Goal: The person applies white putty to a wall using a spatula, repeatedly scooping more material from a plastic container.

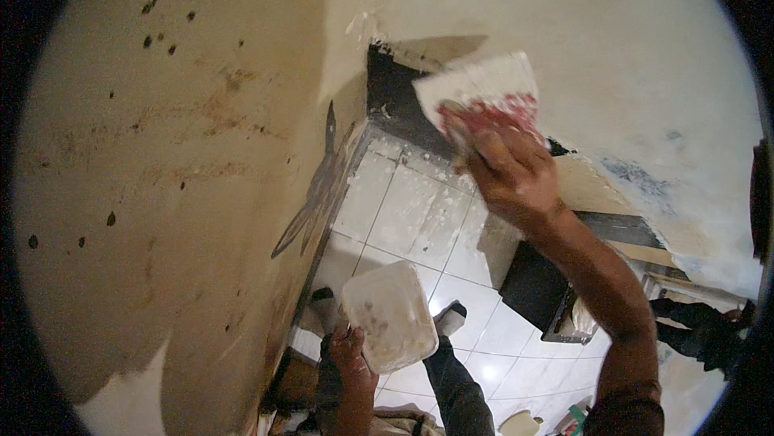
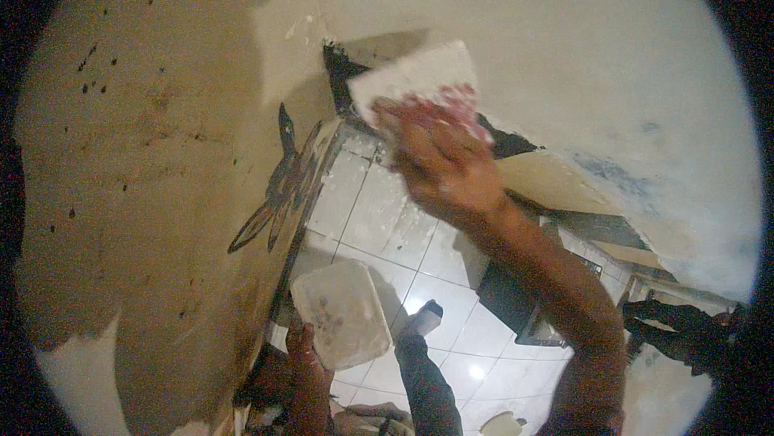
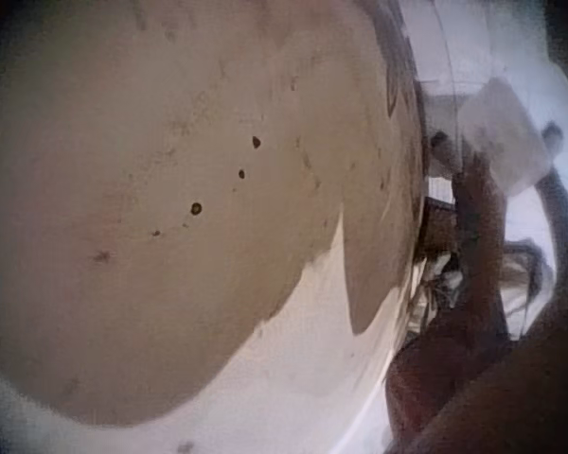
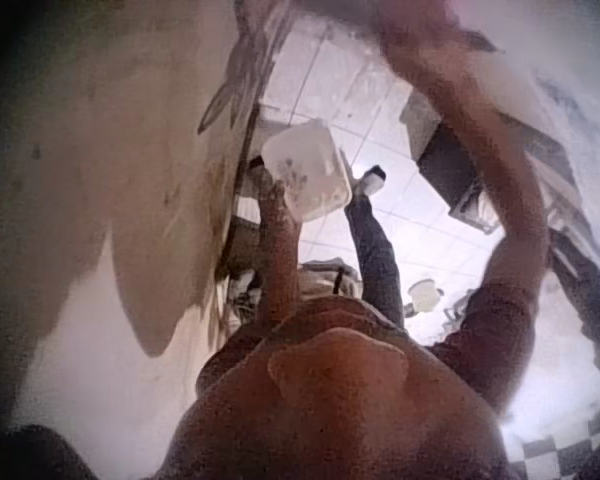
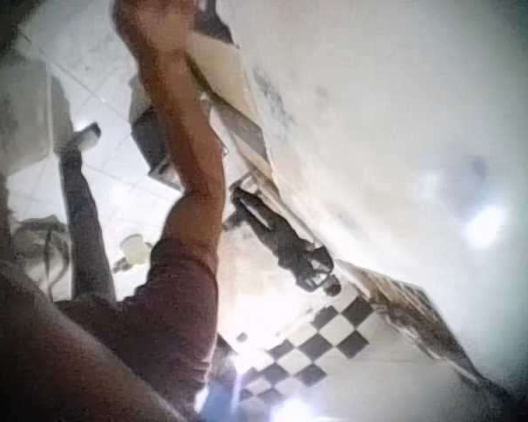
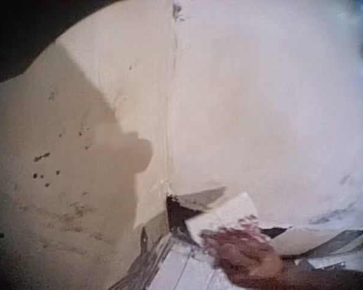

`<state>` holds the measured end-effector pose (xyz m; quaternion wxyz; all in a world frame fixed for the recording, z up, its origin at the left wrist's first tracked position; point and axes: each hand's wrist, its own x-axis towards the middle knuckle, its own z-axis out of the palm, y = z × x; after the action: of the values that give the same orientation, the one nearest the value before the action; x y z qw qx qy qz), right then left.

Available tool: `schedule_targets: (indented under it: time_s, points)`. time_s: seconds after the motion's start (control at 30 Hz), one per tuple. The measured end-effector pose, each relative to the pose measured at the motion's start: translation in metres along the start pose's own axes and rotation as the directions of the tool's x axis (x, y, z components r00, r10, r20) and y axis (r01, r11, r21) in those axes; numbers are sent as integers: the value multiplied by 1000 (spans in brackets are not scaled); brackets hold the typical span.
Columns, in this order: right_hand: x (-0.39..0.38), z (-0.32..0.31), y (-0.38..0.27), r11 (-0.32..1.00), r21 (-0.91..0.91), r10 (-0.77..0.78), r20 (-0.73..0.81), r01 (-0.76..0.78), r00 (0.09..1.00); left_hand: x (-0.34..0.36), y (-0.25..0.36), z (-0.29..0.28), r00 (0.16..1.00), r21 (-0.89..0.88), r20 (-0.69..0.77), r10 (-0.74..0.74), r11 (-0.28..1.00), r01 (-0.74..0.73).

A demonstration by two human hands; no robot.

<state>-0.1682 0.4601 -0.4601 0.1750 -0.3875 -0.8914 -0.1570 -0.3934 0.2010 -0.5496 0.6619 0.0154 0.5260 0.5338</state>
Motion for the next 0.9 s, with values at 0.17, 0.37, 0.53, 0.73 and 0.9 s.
schedule_targets:
  time_s: [0.17, 0.37, 0.53, 0.73, 0.9]
  points:
    - [76, 13, 5, 968, -233, -43, -515, -91, 856, 3, -6, -9, 999, 9, 31, 15, 1000, -16]
    - [123, 20, 21, 935, -226, 101, -570, -273, 815, 2, -3, -10, 1000, -6, -19, 13, 1000, -13]
    - [67, 118, 21, 926, -190, 219, -434, -327, 874, 1, -2, 6, 999, 32, 19, 35, 999, -36]
    - [6, 121, -25, 962, -39, 241, -350, -271, 905, 3, -26, -30, 992, -30, -119, 35, 999, -39]
    - [51, 86, 7, 943, -93, 272, -333, -318, 903, 13, -44, -67, 990, -72, -139, 37, 996, -48]
